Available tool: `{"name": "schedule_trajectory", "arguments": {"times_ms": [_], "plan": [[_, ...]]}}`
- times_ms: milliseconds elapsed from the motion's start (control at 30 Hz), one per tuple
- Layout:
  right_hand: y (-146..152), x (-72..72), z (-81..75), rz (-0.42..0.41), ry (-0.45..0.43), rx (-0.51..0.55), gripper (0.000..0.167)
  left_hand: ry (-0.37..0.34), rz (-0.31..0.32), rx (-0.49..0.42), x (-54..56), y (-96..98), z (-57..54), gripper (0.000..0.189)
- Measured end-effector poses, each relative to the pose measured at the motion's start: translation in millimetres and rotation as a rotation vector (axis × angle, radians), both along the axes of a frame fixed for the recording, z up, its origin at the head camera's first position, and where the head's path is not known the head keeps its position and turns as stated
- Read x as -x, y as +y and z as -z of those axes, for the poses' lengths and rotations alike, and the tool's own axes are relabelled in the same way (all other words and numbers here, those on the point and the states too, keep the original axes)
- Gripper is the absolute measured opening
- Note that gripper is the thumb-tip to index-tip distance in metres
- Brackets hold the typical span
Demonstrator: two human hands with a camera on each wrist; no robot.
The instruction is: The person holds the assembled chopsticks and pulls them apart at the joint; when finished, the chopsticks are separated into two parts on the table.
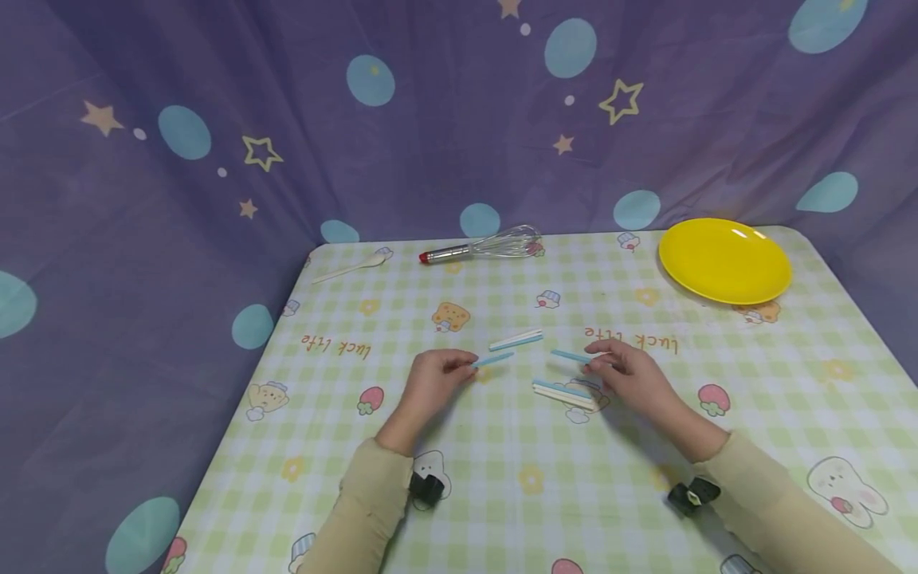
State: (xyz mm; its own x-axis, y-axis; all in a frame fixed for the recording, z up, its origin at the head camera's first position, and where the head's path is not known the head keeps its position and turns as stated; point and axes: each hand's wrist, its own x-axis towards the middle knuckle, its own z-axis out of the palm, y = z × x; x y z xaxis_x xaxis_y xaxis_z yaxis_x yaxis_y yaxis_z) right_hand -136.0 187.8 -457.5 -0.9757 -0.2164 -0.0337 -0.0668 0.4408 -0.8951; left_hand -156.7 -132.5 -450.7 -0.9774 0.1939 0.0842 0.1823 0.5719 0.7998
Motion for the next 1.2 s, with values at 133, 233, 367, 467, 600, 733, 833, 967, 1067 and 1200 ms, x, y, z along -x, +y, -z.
{"name": "schedule_trajectory", "arguments": {"times_ms": [133,233,367,467,600,733,833,967,1067,1200], "plan": [[-1.6,0.3,1.2,0.026,-0.024,-0.008,0.018,0.081,-0.037,0.062,6.5,8.6,-0.9,0.005],[-4.0,1.3,2.8,0.051,-0.025,-0.042,0.015,0.107,-0.062,0.087,13.6,16.1,-0.6,0.004],[-7.2,2.8,6.3,0.078,-0.005,-0.087,0.012,0.089,-0.079,0.11,23.7,26.2,2.5,0.004],[-9.6,3.9,9.5,0.082,-0.006,-0.119,0.012,0.067,-0.078,0.134,29.4,33.0,5.9,0.003],[-13.2,5.1,10.6,0.08,-0.009,-0.163,0.011,0.069,-0.076,0.17,34.4,40.6,10.4,0.004],[-16.2,6.2,8.2,0.084,0.002,-0.216,0.009,0.07,-0.071,0.191,38.4,47.4,12.5,0.005],[-17.9,7.1,6.6,0.072,-0.003,-0.253,0.009,0.06,-0.058,0.21,40.5,51.9,11.3,0.005],[-20.0,8.0,5.8,0.033,-0.017,-0.283,0.008,0.043,-0.038,0.259,44.0,55.7,10.9,0.005],[-20.9,8.7,5.8,0.006,-0.035,-0.296,0.008,0.041,-0.023,0.299,45.7,56.7,11.2,0.005],[-20.6,9.9,5.3,-0.025,-0.037,-0.317,0.009,0.055,-0.007,0.354,45.8,57.9,9.5,0.005]]}}
